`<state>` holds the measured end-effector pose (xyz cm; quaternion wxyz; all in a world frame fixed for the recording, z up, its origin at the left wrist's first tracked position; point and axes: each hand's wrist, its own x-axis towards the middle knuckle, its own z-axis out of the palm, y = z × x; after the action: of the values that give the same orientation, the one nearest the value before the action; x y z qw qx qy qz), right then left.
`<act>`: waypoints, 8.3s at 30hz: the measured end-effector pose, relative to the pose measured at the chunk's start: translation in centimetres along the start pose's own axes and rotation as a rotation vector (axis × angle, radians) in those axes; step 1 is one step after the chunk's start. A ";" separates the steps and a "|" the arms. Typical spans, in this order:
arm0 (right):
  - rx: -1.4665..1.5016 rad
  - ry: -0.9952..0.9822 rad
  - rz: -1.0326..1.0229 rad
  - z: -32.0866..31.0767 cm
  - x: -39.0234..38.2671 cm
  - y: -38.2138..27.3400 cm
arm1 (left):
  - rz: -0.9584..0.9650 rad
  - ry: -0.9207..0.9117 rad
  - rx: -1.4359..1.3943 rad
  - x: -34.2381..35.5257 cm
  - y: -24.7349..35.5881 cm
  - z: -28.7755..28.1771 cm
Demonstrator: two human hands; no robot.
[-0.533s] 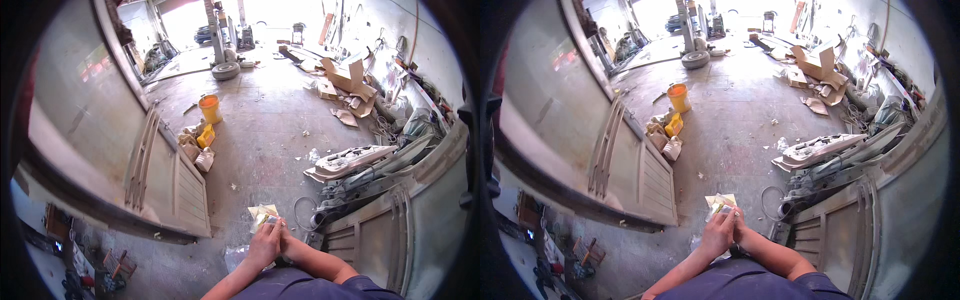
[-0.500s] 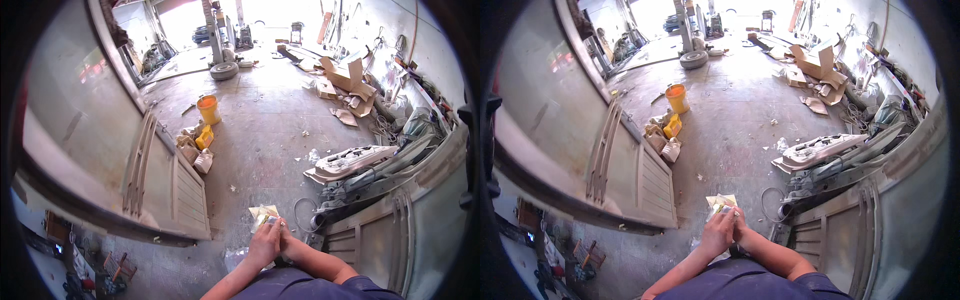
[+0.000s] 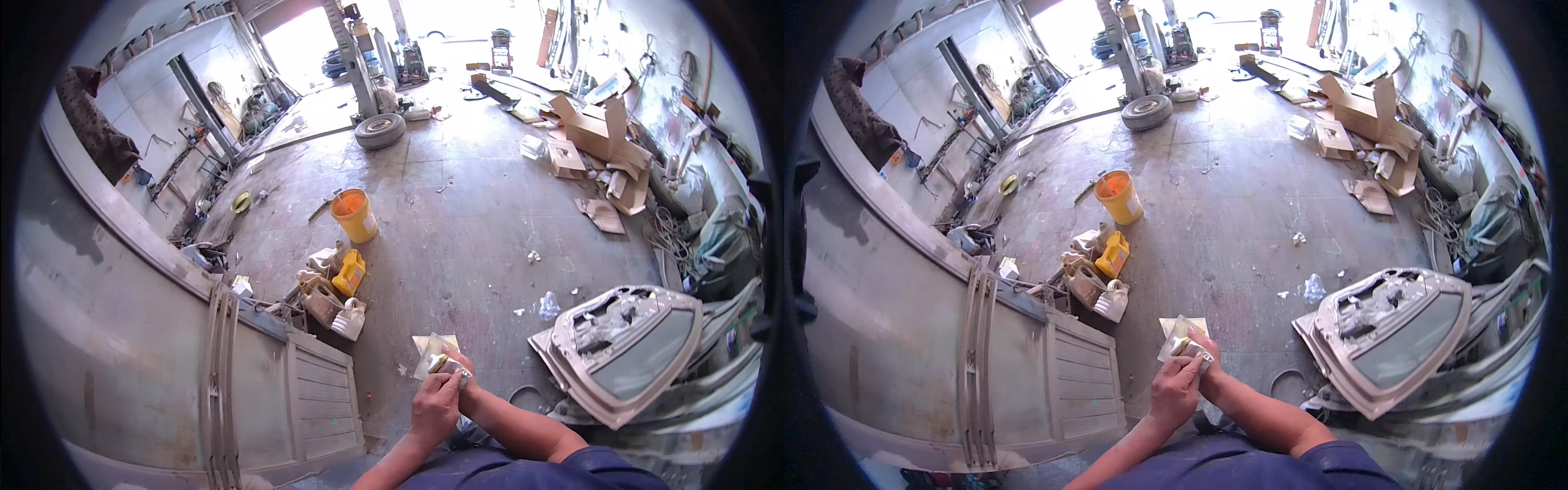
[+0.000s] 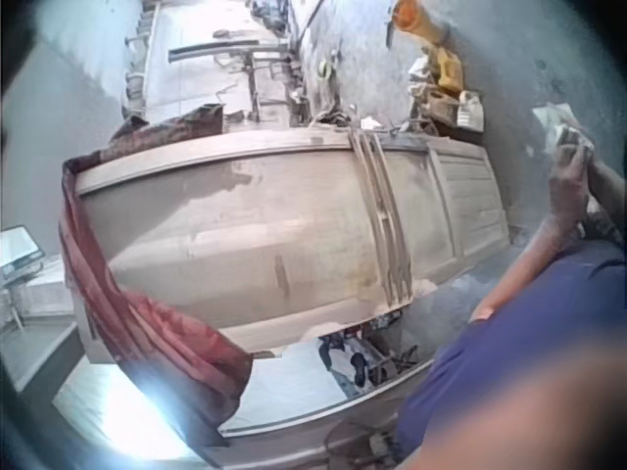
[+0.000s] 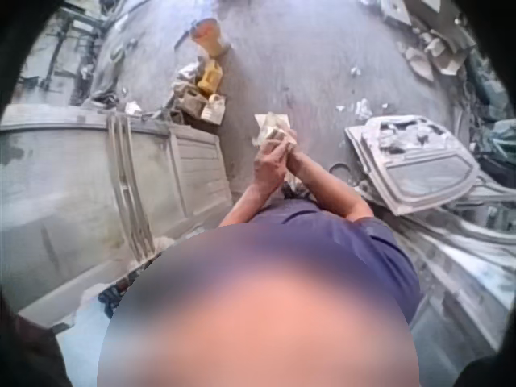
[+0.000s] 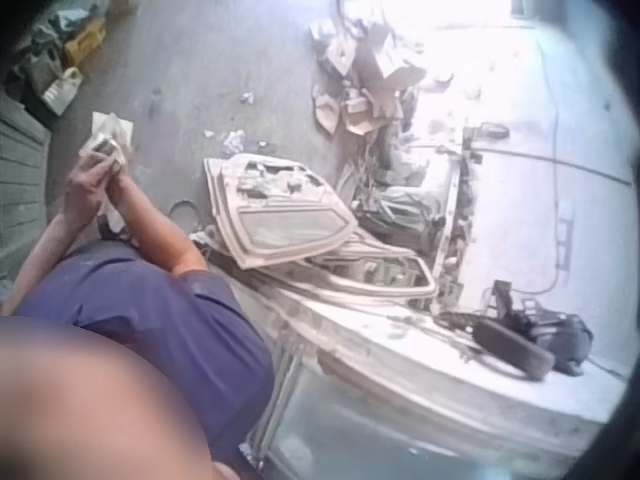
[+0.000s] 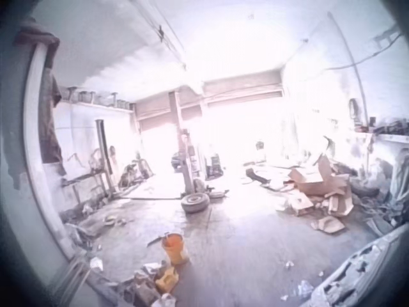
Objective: The person sands a section of a white car hood using a purple sanding block, then wipes the area with a cloth. They walk into the workshop, pick up a white wipe, and clean the hood again. The person retrieves a small tube and applies a substance to a sanding block before returning to the hood to continue sanding.
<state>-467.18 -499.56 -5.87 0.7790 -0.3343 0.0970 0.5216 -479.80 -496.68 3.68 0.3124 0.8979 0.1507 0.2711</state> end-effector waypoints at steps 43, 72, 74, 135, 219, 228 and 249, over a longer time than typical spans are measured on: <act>-1.263 0.222 -0.785 30.3 87.0 -43.9 | -0.608 0.085 -0.184 87.8 -53.4 7.2; -1.430 0.131 -0.861 54.4 136.5 -63.7 | -0.910 0.371 -0.780 133.1 -89.4 8.0; -1.438 0.126 -0.830 58.5 140.4 -65.3 | -0.772 0.451 -0.844 137.8 -92.6 6.3; -1.277 -0.146 -0.638 134.9 282.6 -100.8 | -0.817 0.853 -1.454 260.3 -195.9 -38.4; -1.326 -0.437 -0.743 188.3 454.4 -226.5 | -0.198 0.055 -0.416 476.7 -277.3 8.1; -1.626 -0.185 -0.835 189.0 470.1 -238.5 | -0.394 -0.068 -0.589 492.5 -284.1 16.6; -1.030 0.202 -0.443 195.6 511.4 -266.0 | -0.757 0.372 -1.304 532.1 -310.2 18.0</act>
<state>-48.94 -57.28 -1.65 0.5933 -0.7314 -0.1684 0.2910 -71.06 -35.62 1.38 0.8185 0.3599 0.3072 0.3259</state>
